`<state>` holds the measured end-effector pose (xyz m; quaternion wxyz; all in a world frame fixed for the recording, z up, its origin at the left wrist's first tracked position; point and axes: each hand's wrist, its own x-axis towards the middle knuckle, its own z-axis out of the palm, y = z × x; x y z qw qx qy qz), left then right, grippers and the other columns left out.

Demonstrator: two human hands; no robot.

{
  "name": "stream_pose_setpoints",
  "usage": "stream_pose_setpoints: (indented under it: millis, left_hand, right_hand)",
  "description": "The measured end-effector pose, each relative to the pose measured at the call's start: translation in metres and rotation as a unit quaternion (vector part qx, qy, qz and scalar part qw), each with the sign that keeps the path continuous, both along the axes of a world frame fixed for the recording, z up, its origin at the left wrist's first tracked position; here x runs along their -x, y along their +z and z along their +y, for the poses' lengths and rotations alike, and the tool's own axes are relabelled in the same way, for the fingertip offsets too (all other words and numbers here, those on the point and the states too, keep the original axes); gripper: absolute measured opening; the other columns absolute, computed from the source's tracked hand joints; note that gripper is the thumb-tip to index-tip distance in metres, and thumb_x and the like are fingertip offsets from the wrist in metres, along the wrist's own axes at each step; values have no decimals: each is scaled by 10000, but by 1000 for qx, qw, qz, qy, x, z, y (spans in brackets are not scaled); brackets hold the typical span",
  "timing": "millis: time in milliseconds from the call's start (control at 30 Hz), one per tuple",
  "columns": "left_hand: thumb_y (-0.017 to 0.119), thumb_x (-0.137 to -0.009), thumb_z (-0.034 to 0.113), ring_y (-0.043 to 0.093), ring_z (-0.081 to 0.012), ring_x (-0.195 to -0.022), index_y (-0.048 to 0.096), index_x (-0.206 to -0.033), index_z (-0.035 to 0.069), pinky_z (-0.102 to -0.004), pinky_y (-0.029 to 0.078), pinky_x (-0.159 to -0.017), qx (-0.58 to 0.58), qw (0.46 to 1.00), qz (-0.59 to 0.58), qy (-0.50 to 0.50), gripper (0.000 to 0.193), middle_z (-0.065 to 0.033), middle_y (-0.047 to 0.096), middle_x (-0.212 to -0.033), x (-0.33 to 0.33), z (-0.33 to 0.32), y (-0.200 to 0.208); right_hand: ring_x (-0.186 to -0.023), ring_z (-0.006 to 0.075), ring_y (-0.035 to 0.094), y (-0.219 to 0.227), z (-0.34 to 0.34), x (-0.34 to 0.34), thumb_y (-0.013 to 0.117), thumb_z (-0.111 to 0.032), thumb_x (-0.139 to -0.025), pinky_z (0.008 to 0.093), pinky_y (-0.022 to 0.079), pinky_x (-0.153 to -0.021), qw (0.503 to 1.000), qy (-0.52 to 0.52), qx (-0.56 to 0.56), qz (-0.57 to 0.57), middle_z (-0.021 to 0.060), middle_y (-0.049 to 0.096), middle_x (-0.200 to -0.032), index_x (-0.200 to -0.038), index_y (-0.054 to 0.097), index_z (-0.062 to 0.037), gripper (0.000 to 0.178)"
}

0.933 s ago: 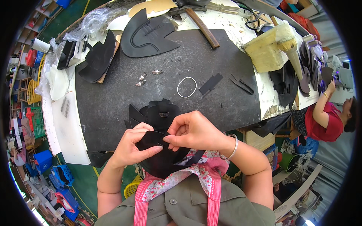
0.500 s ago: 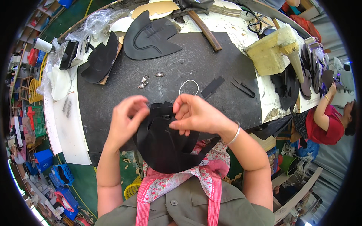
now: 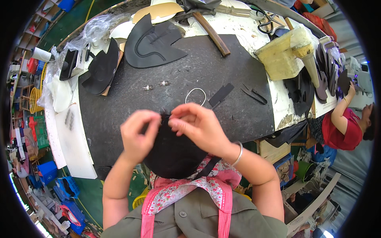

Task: The person hands an assembled piece to a coworker and then assembles footwear upper components by fitting and folding small leather pieces together by hand.

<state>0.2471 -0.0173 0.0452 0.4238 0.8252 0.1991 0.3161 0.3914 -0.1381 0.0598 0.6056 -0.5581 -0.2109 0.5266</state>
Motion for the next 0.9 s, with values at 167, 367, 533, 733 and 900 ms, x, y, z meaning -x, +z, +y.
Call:
stream_pose_setpoints:
  millis: [167, 367, 533, 733, 900]
  left_hand:
    - [723, -740, -28, 643, -216, -687, 618, -883, -15, -287, 516, -621, 72, 994, -61, -60, 178, -130, 649, -800, 16, -48, 14]
    - [839, -609, 81, 611, -225, -727, 625, -1055, -34, -315, 513, -615, -2, 987, -52, -154, 508, -111, 604, -875, 21, -56, 12]
    - [821, -652, 116, 604, -234, -721, 609, -1038, -79, -336, 517, -633, -131, 975, -37, -177, 481, -102, 592, -856, 22, -63, 14]
    - [730, -769, 125, 602, -232, -708, 604, -1009, -93, -330, 518, -612, -284, 941, -9, -184, 348, -103, 588, -827, 26, -66, 12]
    - [749, -731, 115, 615, -225, -722, 615, -996, -79, -327, 519, -612, -293, 937, -46, -186, 354, -111, 606, -844, 30, -64, 6]
  right_hand:
    - [-743, 107, 585, 5, -33, 20, 643, -8, -849, 238, 491, -669, 983, -12, -44, 176, 56, 624, -878, -937, 619, 23, 96]
    - [-779, 109, 603, 5, -59, 18, 639, 48, -829, 244, 507, -680, 951, 40, 27, 304, 57, 635, -874, -1022, 543, -4, 221]
    - [-762, 108, 603, -8, -72, 25, 652, 53, -818, 233, 493, -667, 938, -2, -4, 348, 58, 626, -848, -949, 502, -38, 218]
    - [-860, 171, 613, -14, -83, 31, 676, 52, -791, 294, 501, -760, 929, -22, -27, 369, 68, 604, -873, -901, 504, -39, 223]
    - [-777, 114, 602, -11, -76, 35, 639, 54, -827, 235, 487, -696, 941, -5, -30, 337, 53, 620, -850, -922, 518, -34, 177]
